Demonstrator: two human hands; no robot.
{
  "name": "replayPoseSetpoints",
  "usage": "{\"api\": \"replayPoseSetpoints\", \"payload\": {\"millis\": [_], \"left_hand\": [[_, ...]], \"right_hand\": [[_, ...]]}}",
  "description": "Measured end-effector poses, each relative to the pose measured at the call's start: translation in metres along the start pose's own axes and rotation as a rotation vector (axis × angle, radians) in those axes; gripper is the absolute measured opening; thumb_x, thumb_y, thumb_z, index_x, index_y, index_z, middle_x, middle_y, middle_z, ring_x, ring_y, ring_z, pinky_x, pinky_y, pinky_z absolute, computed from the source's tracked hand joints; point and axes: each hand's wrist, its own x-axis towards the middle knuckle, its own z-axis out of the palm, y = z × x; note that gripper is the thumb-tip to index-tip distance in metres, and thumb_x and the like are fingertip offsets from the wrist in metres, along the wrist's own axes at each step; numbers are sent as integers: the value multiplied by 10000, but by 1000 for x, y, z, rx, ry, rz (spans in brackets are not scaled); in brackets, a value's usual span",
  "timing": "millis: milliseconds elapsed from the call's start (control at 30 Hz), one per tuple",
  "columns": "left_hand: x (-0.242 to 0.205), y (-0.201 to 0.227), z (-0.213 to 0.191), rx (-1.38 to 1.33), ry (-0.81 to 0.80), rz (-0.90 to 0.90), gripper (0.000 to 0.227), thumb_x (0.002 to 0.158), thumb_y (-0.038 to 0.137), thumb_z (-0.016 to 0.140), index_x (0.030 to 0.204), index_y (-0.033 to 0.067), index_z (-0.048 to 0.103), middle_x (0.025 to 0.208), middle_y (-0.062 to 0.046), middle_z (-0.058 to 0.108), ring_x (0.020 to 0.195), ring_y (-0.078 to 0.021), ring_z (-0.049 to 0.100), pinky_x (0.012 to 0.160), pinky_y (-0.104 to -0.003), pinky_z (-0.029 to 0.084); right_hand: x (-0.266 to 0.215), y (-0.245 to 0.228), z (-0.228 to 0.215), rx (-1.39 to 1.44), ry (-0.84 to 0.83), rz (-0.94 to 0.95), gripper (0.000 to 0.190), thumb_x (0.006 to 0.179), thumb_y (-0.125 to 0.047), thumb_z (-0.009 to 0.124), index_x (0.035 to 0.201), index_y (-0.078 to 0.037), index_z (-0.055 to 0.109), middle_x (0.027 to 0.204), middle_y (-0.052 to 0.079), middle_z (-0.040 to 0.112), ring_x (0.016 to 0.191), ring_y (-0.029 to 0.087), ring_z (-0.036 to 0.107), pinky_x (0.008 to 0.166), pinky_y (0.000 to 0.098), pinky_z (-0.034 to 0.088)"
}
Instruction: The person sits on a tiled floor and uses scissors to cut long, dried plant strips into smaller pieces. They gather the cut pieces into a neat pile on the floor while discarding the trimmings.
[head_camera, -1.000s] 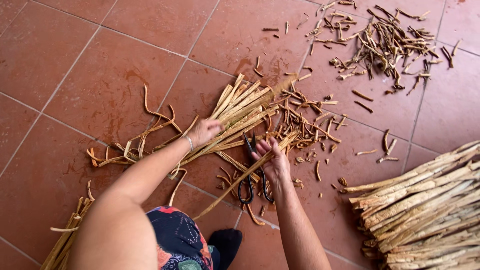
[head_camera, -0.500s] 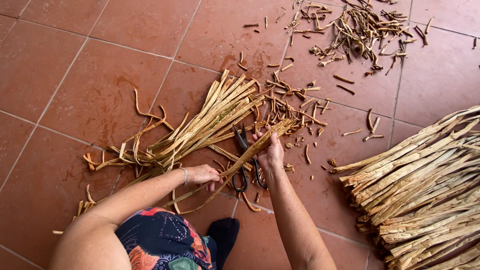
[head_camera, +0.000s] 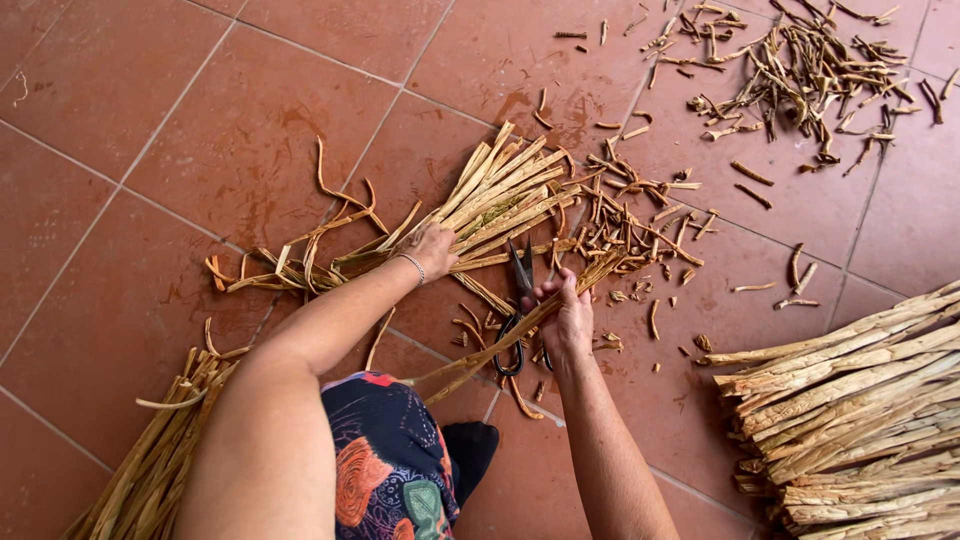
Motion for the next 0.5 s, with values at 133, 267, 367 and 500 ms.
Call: {"api": "replayPoseSetpoints", "payload": {"millis": [133, 267, 367, 500], "left_hand": [[6, 4, 0, 181, 26, 62, 211, 865, 216, 752, 1010, 91, 663, 1120, -161, 591, 1112, -330, 555, 910, -489, 480], [5, 11, -6, -101, 297, 126, 63, 848, 145, 699, 904, 119, 688, 934, -71, 691, 965, -253, 613, 856, -402, 517], [-6, 28, -9, -434, -151, -75, 120, 859, 208, 643, 959, 167, 694, 821, -16, 698, 744, -161, 630, 675, -371, 525], [-49, 60, -8, -558, -227, 218, 175, 838, 273, 693, 968, 160, 723, 861, -14, 736, 767, -138, 645, 715, -352, 552]], "right_hand": [[5, 7, -7, -16, -26, 10, 256, 1007, -336, 603, 1180, -154, 558, 726, 7, 526, 617, 139, 500, 591, 362, 491], [25, 19, -26, 18, -150, -29, 258, 1047, -262, 721, 1216, -135, 572, 748, -17, 506, 602, 116, 430, 570, 319, 390], [40, 18, -31, 70, -118, -9, 338, 1024, -297, 671, 1275, -95, 570, 906, 57, 644, 713, 155, 543, 657, 350, 452], [45, 5, -24, 104, 5, 113, 424, 972, -344, 546, 1316, -96, 530, 1144, 117, 717, 981, 265, 719, 876, 493, 579]]}}
